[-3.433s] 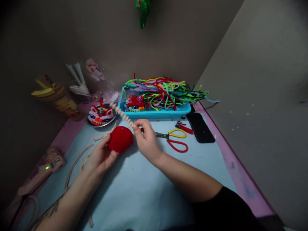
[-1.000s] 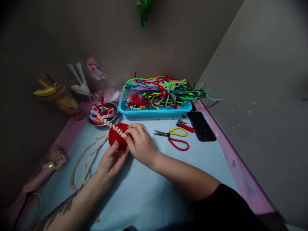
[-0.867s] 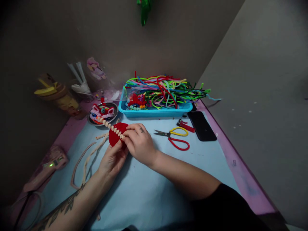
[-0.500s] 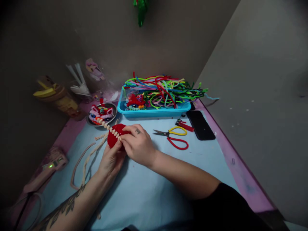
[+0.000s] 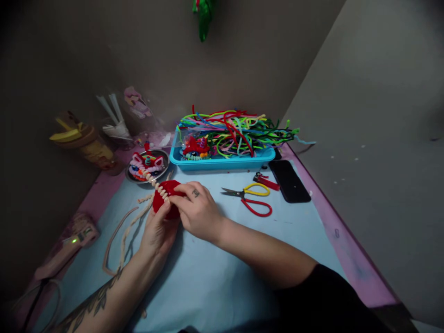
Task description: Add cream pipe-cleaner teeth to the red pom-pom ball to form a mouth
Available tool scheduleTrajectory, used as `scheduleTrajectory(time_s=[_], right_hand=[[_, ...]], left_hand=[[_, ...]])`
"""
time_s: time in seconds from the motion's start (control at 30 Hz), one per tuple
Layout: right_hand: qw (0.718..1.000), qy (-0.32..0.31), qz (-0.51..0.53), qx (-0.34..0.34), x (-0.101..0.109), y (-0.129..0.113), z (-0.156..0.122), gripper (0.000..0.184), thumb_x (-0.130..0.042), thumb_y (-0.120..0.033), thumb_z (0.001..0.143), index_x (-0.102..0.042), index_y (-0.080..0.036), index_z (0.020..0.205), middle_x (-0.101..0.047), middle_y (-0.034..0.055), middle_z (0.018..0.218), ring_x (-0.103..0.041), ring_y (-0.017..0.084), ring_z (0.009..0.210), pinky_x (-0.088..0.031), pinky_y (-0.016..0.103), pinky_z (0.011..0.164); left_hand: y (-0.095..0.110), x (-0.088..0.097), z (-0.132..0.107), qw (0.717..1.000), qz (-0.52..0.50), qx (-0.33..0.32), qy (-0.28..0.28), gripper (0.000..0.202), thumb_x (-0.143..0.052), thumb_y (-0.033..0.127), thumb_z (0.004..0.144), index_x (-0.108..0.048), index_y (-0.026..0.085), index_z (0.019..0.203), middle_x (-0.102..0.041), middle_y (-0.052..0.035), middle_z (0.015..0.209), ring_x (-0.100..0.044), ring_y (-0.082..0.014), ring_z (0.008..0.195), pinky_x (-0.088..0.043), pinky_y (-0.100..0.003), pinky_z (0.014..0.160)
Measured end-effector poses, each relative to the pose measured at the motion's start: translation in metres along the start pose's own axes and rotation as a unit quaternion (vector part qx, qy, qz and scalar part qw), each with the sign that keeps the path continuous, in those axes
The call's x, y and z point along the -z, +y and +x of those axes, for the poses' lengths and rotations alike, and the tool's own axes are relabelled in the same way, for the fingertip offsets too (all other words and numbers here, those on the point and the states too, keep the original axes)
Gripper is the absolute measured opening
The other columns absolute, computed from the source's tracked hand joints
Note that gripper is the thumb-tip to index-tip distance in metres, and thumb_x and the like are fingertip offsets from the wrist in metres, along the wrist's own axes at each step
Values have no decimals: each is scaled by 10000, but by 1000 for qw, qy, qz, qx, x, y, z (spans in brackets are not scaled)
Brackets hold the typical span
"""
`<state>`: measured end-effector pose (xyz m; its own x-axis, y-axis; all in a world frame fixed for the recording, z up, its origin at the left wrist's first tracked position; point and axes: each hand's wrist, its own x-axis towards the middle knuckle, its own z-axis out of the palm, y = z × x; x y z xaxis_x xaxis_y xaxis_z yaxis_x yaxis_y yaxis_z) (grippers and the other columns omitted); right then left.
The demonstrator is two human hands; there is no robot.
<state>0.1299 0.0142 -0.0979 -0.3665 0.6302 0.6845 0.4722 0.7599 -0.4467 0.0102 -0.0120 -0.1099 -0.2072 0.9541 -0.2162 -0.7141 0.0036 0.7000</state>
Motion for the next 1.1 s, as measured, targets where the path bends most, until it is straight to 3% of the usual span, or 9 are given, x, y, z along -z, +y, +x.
scheduleTrajectory(time_s=[0.5, 0.87, 1.0, 1.1], right_hand=[[1000, 5, -5, -27, -2, 0, -1, 123, -574, -161, 888, -670, -200, 953, -651, 87, 1072, -528, 241, 1060, -470, 428, 943], [998, -2, 57, -21, -4, 4, 2, 173, -569, -164, 883, -689, -223, 993, -638, 86, 1079, -536, 231, 1063, -474, 427, 943], [995, 37, 80, -53, 1, 8, 5, 242, -548, -171, 885, -649, -238, 1094, -626, 85, 1074, -568, 230, 1055, -480, 438, 927], [993, 68, 67, -62, 4, 13, 5, 216, -545, -178, 887, -632, -228, 1079, -627, 83, 1032, -585, 229, 1024, -485, 430, 901]], left_hand=[[-3, 2, -1, 1000, 0, -18, 5, 452, -810, 181, 680, -679, 217, 1111, -708, -52, 1140, -661, -170, 1024, -492, -248, 933], [5, 0, 2, 999, 14, -40, 30, 417, -787, 147, 682, -678, 198, 1081, -725, -45, 1046, -671, -161, 947, -510, -236, 873], [16, 0, 8, 999, -13, -31, 33, 345, -773, 189, 696, -697, 210, 1032, -728, -34, 1034, -670, -186, 954, -537, -274, 857], [24, 1, 11, 997, -32, -16, 66, 332, -767, 201, 699, -702, 244, 1022, -730, -8, 1047, -659, -201, 998, -552, -297, 846]])
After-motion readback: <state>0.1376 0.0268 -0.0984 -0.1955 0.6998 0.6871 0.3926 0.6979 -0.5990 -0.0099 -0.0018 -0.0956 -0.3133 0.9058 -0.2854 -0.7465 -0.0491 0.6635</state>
